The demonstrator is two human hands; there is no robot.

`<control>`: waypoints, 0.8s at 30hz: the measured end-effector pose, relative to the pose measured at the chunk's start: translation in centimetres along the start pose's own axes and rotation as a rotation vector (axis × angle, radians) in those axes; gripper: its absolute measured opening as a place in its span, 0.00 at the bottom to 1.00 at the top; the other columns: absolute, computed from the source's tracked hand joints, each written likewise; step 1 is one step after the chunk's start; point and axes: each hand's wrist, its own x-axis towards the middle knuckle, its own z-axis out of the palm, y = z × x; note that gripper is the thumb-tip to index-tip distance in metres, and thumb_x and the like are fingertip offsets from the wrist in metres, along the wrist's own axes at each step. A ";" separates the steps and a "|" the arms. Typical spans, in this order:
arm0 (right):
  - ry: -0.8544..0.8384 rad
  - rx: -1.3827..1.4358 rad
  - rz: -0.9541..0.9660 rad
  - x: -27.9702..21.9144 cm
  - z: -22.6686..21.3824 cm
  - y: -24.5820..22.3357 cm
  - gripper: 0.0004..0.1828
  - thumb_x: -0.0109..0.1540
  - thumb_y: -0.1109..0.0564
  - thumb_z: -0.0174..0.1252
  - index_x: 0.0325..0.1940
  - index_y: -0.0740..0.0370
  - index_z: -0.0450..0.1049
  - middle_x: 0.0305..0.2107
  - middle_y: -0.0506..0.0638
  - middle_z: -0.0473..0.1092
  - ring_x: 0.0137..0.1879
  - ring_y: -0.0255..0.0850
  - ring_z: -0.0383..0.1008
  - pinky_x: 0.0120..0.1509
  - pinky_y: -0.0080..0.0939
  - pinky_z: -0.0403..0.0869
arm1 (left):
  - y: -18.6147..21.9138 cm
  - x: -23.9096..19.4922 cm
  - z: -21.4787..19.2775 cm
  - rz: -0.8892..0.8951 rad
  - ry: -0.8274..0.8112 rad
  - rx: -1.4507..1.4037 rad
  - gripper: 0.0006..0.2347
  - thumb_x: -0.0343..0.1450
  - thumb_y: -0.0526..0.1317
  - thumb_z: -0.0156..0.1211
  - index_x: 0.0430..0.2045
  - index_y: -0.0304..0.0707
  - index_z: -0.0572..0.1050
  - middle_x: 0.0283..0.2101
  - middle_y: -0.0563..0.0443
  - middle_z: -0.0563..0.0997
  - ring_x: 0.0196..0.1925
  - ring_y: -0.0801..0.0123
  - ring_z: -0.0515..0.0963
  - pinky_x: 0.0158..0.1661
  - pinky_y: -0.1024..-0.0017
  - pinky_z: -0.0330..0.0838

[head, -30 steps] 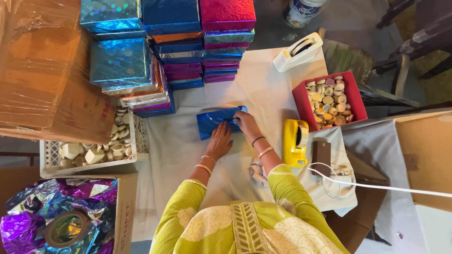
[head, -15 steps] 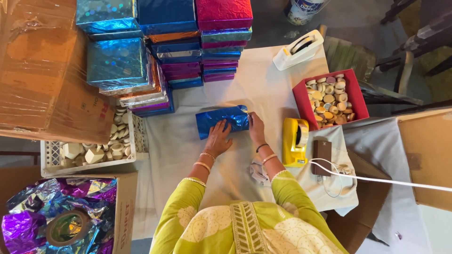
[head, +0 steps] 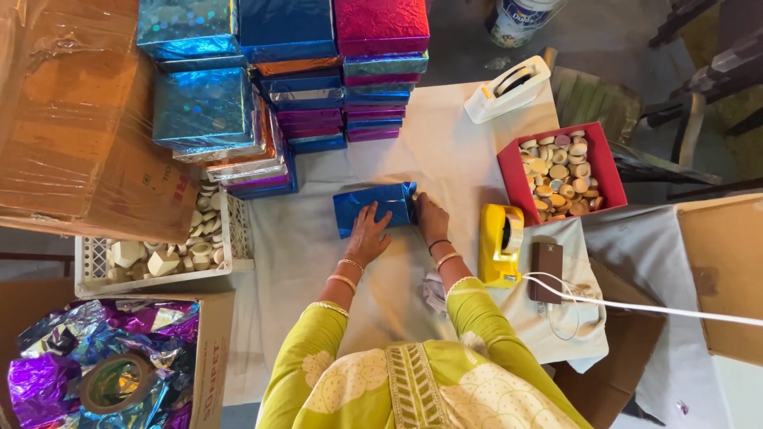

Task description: The person selects a sheet of shiny blue wrapping paper from a box and wraps a small rectangular box. They fold the paper around the box and secure it with tape from a yellow dispenser, then place the wrapped gift on a stack of other wrapped boxes.

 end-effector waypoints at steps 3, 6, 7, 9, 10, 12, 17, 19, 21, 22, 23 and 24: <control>0.018 0.025 0.053 0.1 -0.8 -0.3 0.09 0.69 0.49 0.50 0.44 0.54 0.66 0.27 0.57 0.76 0.36 0.59 0.78 0.37 0.61 0.72 | 0.0 0.1 0.1 -0.017 -0.012 0.000 0.25 0.64 0.44 0.64 0.59 0.45 0.73 0.69 0.29 0.63 0.68 0.38 0.62 0.63 0.49 0.62; 0.087 0.292 0.192 -0.8 -3.6 -1.4 0.07 0.68 0.51 0.53 0.45 0.55 0.68 0.31 0.56 0.76 0.40 0.58 0.77 0.41 0.57 0.72 | -0.2 0.1 0.4 0.000 -0.013 0.018 0.27 0.64 0.45 0.64 0.60 0.43 0.72 0.68 0.28 0.63 0.67 0.37 0.62 0.63 0.48 0.61; 0.088 0.291 0.193 -1.3 -4.3 -1.9 0.07 0.68 0.51 0.53 0.45 0.55 0.68 0.31 0.56 0.76 0.40 0.58 0.77 0.41 0.57 0.72 | 0.0 0.2 0.1 0.001 -0.012 0.018 0.27 0.64 0.45 0.64 0.60 0.43 0.72 0.68 0.28 0.63 0.67 0.37 0.62 0.63 0.48 0.61; 0.496 0.393 -0.033 -2.5 -5.5 -2.7 0.04 0.68 0.58 0.54 0.45 0.58 0.68 0.41 0.57 0.72 0.49 0.55 0.72 0.52 0.51 0.73 | 0.3 0.2 -0.2 -0.021 -0.023 0.023 0.27 0.63 0.45 0.65 0.60 0.43 0.72 0.68 0.28 0.63 0.67 0.37 0.62 0.63 0.48 0.60; 0.494 0.391 -0.031 -3.0 -5.5 -3.0 0.04 0.68 0.58 0.54 0.45 0.58 0.68 0.41 0.57 0.72 0.49 0.55 0.72 0.52 0.51 0.73 | 0.5 0.1 -0.5 -0.022 -0.025 0.021 0.27 0.63 0.45 0.65 0.60 0.43 0.72 0.68 0.28 0.63 0.67 0.37 0.62 0.63 0.48 0.60; 0.384 0.403 -0.311 -3.7 -5.4 -3.4 0.05 0.66 0.59 0.58 0.46 0.58 0.71 0.42 0.51 0.72 0.50 0.51 0.69 0.59 0.53 0.67 | 0.9 0.3 -1.0 -0.036 -0.036 0.016 0.28 0.63 0.44 0.65 0.60 0.43 0.72 0.68 0.28 0.63 0.67 0.37 0.62 0.64 0.49 0.60; 0.167 0.134 -0.585 -3.1 -5.1 -4.5 0.20 0.59 0.62 0.57 0.56 0.55 0.73 0.50 0.50 0.71 0.56 0.51 0.69 0.60 0.54 0.65 | 0.2 0.3 -0.2 -0.033 -0.032 0.005 0.29 0.61 0.44 0.67 0.59 0.42 0.72 0.68 0.29 0.63 0.67 0.38 0.62 0.64 0.50 0.61; 0.160 0.086 -0.558 -2.6 -5.3 -4.5 0.26 0.57 0.64 0.56 0.61 0.55 0.72 0.54 0.50 0.71 0.60 0.51 0.69 0.62 0.54 0.65 | 0.1 0.2 0.0 -0.028 -0.039 0.017 0.27 0.62 0.44 0.66 0.59 0.43 0.72 0.69 0.29 0.63 0.68 0.39 0.63 0.64 0.51 0.62; 0.157 0.192 -0.508 -2.2 -5.6 -4.2 0.28 0.60 0.64 0.56 0.65 0.51 0.71 0.61 0.51 0.68 0.61 0.51 0.68 0.63 0.52 0.65 | 0.2 0.1 0.0 -0.032 -0.032 0.003 0.28 0.62 0.44 0.66 0.60 0.43 0.72 0.69 0.29 0.63 0.67 0.39 0.63 0.63 0.51 0.62; 0.159 0.191 -0.509 -2.1 -5.5 -4.2 0.28 0.60 0.64 0.56 0.65 0.51 0.71 0.61 0.51 0.68 0.61 0.51 0.68 0.63 0.52 0.65 | 0.2 0.2 -0.1 -0.030 -0.030 0.003 0.28 0.62 0.44 0.66 0.60 0.43 0.72 0.69 0.29 0.63 0.67 0.39 0.63 0.63 0.51 0.62; 0.138 0.208 -0.467 -2.1 -5.5 -4.2 0.28 0.60 0.64 0.56 0.65 0.51 0.70 0.62 0.52 0.68 0.61 0.51 0.68 0.63 0.52 0.65 | 0.2 0.2 -0.2 -0.029 -0.027 0.005 0.28 0.62 0.44 0.66 0.60 0.43 0.72 0.69 0.29 0.63 0.67 0.39 0.63 0.64 0.51 0.62; 0.117 0.226 -0.424 -2.1 -5.4 -4.2 0.28 0.60 0.64 0.56 0.65 0.50 0.69 0.62 0.52 0.68 0.60 0.52 0.68 0.63 0.52 0.65 | 0.2 0.2 -0.2 -0.028 -0.025 0.008 0.29 0.62 0.43 0.66 0.61 0.43 0.72 0.69 0.29 0.63 0.66 0.39 0.63 0.64 0.51 0.62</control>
